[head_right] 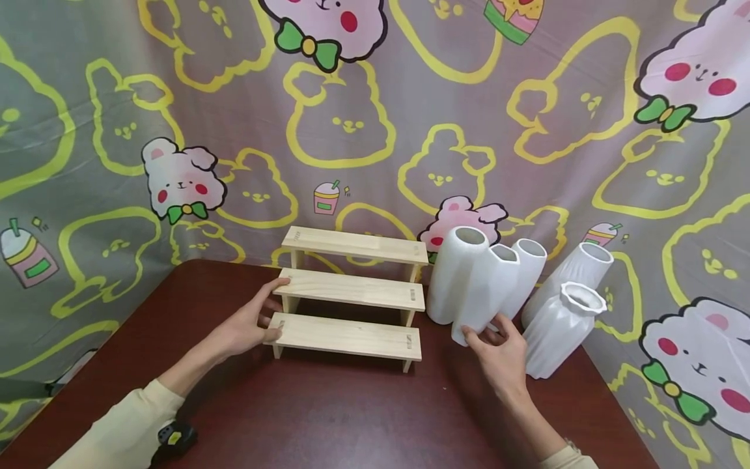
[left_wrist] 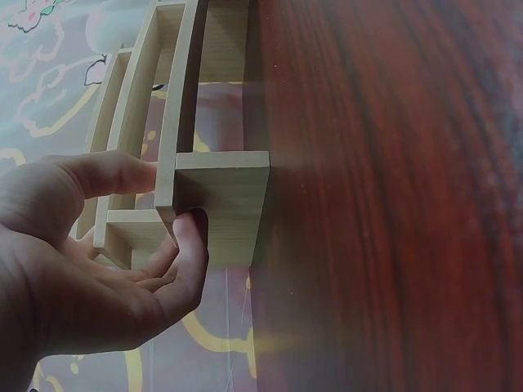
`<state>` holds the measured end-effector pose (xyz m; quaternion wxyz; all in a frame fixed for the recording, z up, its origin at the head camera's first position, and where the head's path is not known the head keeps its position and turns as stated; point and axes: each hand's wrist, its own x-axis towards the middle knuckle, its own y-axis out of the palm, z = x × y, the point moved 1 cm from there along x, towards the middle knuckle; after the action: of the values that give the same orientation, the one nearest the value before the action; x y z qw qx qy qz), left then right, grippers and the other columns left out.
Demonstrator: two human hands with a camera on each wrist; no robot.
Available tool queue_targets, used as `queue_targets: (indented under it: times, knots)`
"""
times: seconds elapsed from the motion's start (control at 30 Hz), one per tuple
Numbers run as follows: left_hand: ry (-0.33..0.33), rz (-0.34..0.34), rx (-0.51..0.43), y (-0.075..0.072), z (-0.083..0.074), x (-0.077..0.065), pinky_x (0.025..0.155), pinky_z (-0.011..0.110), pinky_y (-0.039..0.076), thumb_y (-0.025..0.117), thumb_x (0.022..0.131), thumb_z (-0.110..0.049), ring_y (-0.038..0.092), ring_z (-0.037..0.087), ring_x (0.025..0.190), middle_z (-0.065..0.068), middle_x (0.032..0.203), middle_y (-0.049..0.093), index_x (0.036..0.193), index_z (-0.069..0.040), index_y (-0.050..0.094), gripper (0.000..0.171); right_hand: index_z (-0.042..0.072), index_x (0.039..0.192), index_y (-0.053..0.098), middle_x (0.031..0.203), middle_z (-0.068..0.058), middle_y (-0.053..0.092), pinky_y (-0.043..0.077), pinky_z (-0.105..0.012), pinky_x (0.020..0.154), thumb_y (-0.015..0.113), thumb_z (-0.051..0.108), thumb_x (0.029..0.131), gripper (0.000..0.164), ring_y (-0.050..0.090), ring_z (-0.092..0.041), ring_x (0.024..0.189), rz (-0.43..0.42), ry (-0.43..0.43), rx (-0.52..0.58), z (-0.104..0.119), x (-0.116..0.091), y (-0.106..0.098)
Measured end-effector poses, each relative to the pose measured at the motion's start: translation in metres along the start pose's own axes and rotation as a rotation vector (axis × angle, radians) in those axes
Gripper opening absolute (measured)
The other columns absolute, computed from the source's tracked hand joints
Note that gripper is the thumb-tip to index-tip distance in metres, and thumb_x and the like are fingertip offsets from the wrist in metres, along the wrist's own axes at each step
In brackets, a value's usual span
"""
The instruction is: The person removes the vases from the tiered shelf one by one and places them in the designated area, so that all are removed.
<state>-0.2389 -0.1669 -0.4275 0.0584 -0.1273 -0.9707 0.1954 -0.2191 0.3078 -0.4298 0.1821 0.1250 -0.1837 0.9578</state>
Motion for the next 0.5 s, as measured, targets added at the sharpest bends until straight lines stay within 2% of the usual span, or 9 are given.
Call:
queue_targets:
  times: [0.23, 0.5]
  knots:
    - [0.015, -0.003, -0.025, 0.002, 0.000, -0.001, 0.065, 0.040, 0.054, 0.070, 0.079, 0.015, 0.061, 0.028, 0.082, 0.029, 0.124, 0.048, 0.160, -0.024, 0.024, 0.101, 0.001, 0.127, 0.059, 0.114, -0.013, 0.068, 0.053, -0.018, 0.072, 0.087, 0.017, 0.082, 0.056, 0.068, -0.003, 0.091, -0.011, 0.033, -0.054, -0.015, 0.008, -0.004]
    - [0.011, -0.002, -0.012, 0.000, 0.000, 0.000, 0.065, 0.039, 0.053, 0.071, 0.079, 0.015, 0.062, 0.029, 0.084, 0.027, 0.123, 0.049, 0.159, -0.027, 0.026, 0.101, -0.004, 0.128, 0.052, 0.118, -0.018, 0.065, 0.051, -0.016, 0.074, 0.086, 0.017, 0.083, 0.060, 0.064, 0.001, 0.090, 0.015, 0.089, -0.080, -0.028, 0.011, -0.007]
